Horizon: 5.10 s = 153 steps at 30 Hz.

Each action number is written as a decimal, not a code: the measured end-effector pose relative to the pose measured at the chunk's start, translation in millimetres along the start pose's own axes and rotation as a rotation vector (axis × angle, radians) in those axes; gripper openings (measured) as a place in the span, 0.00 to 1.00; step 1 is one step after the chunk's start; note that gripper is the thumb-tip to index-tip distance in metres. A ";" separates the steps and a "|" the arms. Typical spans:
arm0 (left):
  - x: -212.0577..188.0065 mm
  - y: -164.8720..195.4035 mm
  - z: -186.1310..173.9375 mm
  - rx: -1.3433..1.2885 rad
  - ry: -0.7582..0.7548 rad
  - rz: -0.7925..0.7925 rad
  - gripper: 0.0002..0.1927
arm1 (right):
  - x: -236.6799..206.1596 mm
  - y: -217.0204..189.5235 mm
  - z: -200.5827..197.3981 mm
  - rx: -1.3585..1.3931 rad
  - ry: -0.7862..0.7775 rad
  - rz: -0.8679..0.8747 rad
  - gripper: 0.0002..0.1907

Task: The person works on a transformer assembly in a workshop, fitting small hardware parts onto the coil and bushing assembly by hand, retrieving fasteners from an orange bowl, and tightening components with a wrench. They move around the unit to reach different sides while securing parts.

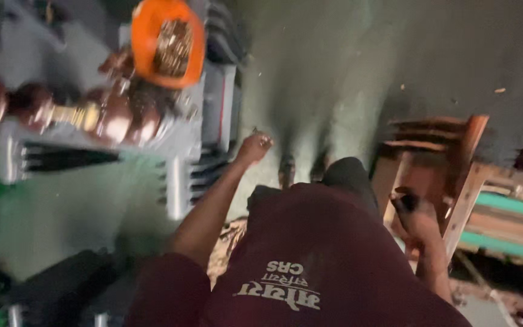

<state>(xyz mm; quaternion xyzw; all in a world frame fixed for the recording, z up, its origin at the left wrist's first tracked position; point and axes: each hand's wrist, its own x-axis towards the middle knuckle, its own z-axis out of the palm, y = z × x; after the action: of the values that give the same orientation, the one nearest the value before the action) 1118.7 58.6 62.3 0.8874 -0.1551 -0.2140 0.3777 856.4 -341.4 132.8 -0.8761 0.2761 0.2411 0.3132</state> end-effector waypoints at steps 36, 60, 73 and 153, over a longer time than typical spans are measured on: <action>472.0 222.0 103.6 -0.708 1.169 -1.100 0.23 | 951.3 -414.9 -415.7 -0.769 -0.569 -0.916 0.21; 75.0 22.6 114.7 -0.846 1.586 -1.330 0.15 | 370.3 -611.3 46.9 -0.700 -0.975 -1.537 0.11; 85.4 -140.6 -83.9 -0.139 1.523 -1.209 0.17 | 384.3 -706.3 114.0 -0.583 -0.936 -1.430 0.07; -138.2 80.4 252.2 -1.620 2.607 -0.945 0.13 | 226.2 -563.8 296.8 -0.740 -1.490 -1.034 0.05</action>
<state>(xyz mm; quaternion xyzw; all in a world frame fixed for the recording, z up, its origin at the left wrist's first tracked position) 865.3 -86.9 0.7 0.0021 -0.6807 -0.5381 -0.4970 1305.7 153.0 28.4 -0.5553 -0.5036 0.6370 0.1798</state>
